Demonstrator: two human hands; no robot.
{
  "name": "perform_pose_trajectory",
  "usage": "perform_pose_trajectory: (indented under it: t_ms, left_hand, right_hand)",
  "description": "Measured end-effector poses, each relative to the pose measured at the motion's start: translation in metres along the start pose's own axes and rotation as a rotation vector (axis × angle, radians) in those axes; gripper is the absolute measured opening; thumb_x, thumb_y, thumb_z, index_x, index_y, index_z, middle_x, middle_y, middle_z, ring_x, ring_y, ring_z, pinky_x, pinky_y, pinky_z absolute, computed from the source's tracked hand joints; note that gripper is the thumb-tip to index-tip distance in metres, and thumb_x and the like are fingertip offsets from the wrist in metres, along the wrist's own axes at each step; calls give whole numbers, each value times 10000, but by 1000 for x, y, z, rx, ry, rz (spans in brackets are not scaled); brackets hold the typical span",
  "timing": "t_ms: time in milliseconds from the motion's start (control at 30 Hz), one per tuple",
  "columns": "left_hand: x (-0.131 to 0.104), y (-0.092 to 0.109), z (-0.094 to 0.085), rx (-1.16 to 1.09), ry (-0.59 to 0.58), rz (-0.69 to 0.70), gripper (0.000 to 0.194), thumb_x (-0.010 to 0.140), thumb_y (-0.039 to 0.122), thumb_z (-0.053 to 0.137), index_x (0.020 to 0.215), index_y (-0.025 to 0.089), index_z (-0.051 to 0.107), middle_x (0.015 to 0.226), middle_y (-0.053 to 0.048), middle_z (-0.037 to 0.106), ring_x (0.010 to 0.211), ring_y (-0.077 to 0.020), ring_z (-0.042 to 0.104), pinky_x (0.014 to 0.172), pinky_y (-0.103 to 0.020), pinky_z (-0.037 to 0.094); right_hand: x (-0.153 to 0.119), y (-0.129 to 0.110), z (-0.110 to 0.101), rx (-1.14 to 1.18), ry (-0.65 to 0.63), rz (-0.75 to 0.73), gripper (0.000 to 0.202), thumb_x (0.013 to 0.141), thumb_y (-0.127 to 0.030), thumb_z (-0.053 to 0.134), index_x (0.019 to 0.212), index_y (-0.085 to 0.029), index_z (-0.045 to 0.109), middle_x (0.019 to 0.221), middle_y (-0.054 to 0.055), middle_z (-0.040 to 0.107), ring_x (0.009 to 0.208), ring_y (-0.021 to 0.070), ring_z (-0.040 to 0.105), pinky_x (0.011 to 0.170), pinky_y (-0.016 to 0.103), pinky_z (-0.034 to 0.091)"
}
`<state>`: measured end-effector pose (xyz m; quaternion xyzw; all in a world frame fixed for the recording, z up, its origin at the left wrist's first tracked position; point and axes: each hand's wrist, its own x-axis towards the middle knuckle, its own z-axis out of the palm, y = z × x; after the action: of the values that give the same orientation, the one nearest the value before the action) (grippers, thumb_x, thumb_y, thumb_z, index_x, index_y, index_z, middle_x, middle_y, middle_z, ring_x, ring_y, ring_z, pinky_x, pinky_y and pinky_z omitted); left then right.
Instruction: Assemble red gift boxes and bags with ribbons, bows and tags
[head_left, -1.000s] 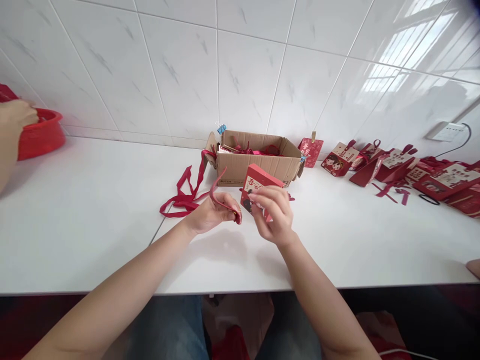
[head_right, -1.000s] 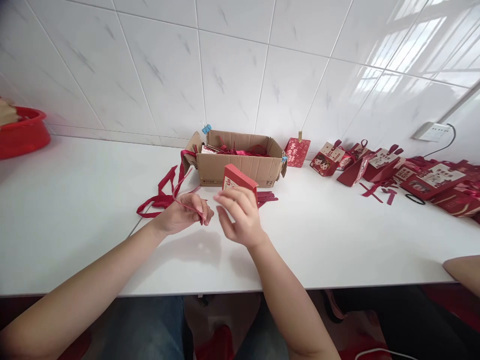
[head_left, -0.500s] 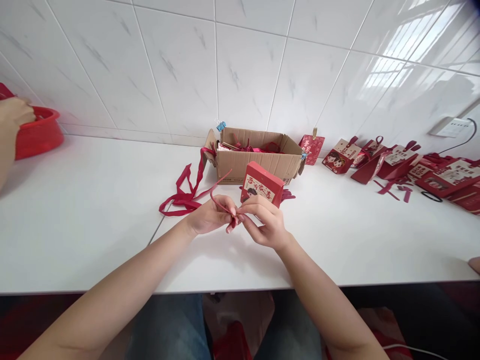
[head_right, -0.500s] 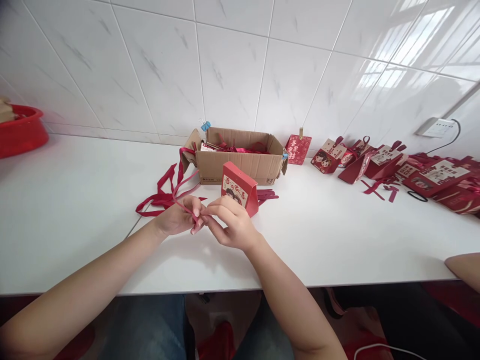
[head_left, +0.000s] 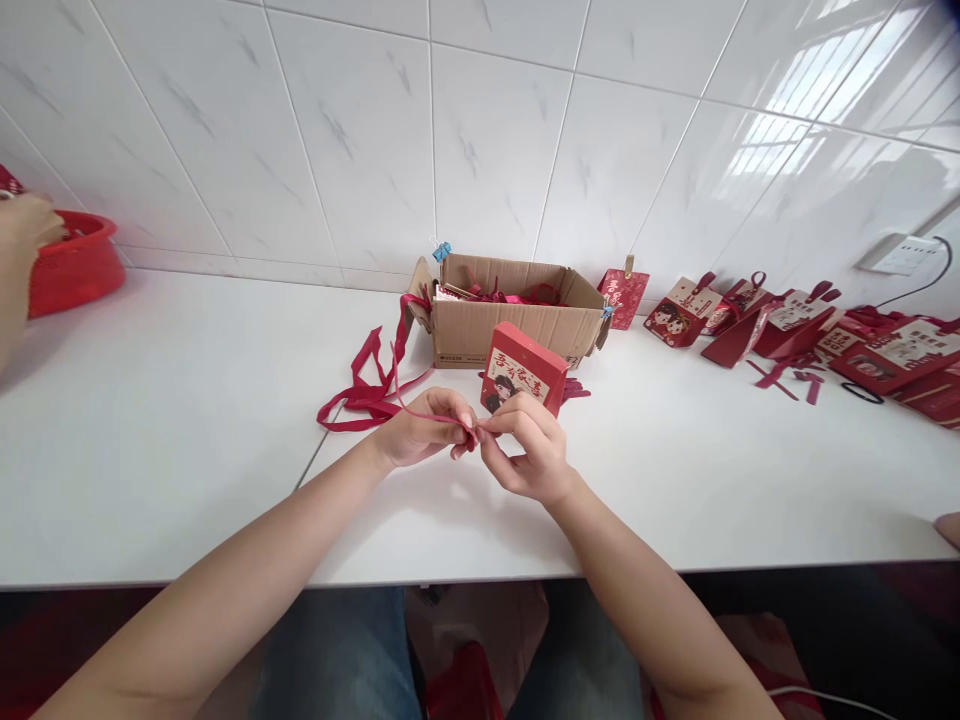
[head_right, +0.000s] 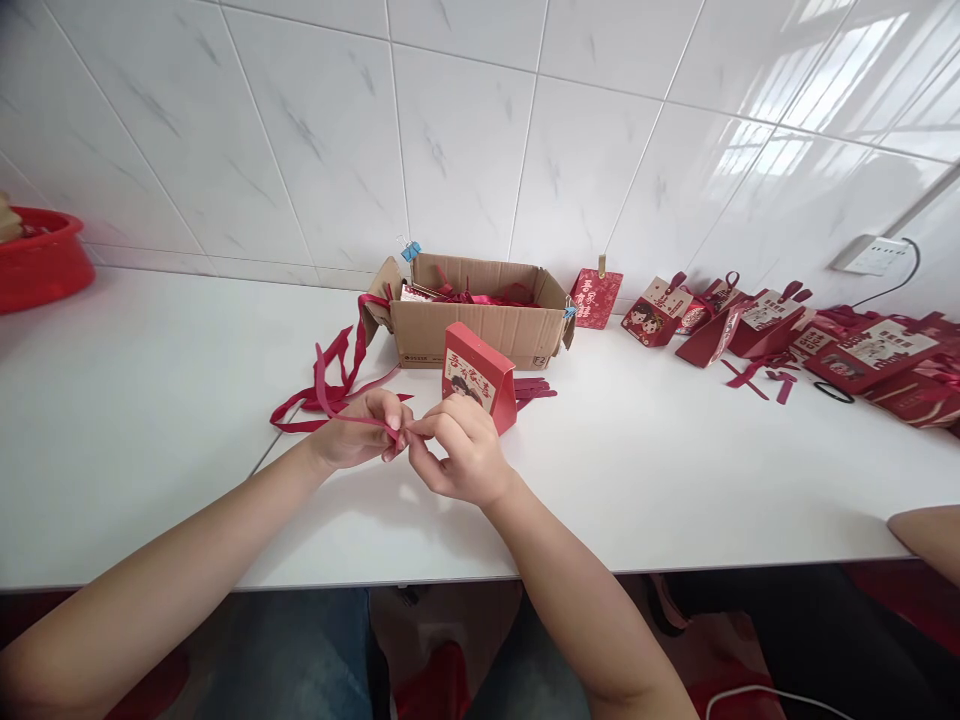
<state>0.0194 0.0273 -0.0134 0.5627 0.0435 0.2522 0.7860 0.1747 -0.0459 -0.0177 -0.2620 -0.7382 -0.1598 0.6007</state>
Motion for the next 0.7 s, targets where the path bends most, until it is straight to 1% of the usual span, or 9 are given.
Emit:
perform_pose_trajectory:
  t_ms: [100, 267, 333, 467, 600, 700]
  left_hand:
    - [0, 1, -1, -6, -26, -12, 134, 645, 246, 835, 656, 192, 713, 630, -20, 706, 456, -96, 603, 440, -187, 474]
    - [-1, -1, -2, -42, -120, -65, 160, 660, 261, 825, 669, 166, 697, 627, -34, 686, 488, -105, 611, 447, -186, 480]
    - [-1, -3, -3, -62, -151, -59, 165, 672, 265, 816, 677, 163, 687, 617, -31, 677, 482, -100, 598, 429, -174, 462]
    - [-1, -10, -3, -95, -147, -27, 170, 696, 271, 801, 692, 171, 663, 591, -10, 661, 468, -77, 570, 433, -153, 441]
    - [-1, -12, -4, -83, -143, -68, 253, 660, 300, 825, 633, 166, 612, 563, -6, 647, 432, -74, 534, 388, -161, 385]
    - [-1, -11, -2, -72, -146, -87, 288, 652, 314, 830, 644, 167, 583, 550, -1, 641, 400, -65, 504, 389, -171, 358]
  right_hand:
    - [1, 1, -2, 52, -28, 16, 164, 791, -74, 588, 870, -212, 544, 652, 4, 563, 586, 136, 517, 506, 280, 436]
    - [6, 2, -10, 272, -196, 56, 139, 830, -76, 547, 892, -200, 548, 724, 30, 612, 662, 143, 551, 583, 289, 490]
    - [7, 1, -12, 306, -235, 64, 133, 841, -76, 525, 898, -194, 546, 731, 38, 613, 674, 148, 547, 596, 295, 495]
    - [8, 0, -13, 303, -285, 88, 121, 858, -91, 493, 900, -197, 534, 724, 36, 597, 664, 151, 527, 590, 298, 478]
    - [10, -1, -15, 328, -322, 85, 127, 867, -91, 470, 904, -201, 522, 727, 33, 600, 665, 151, 521, 620, 302, 480]
    - [12, -1, -16, 371, -359, 97, 137, 865, -80, 463, 899, -202, 516, 730, 31, 607, 681, 151, 528, 642, 299, 486]
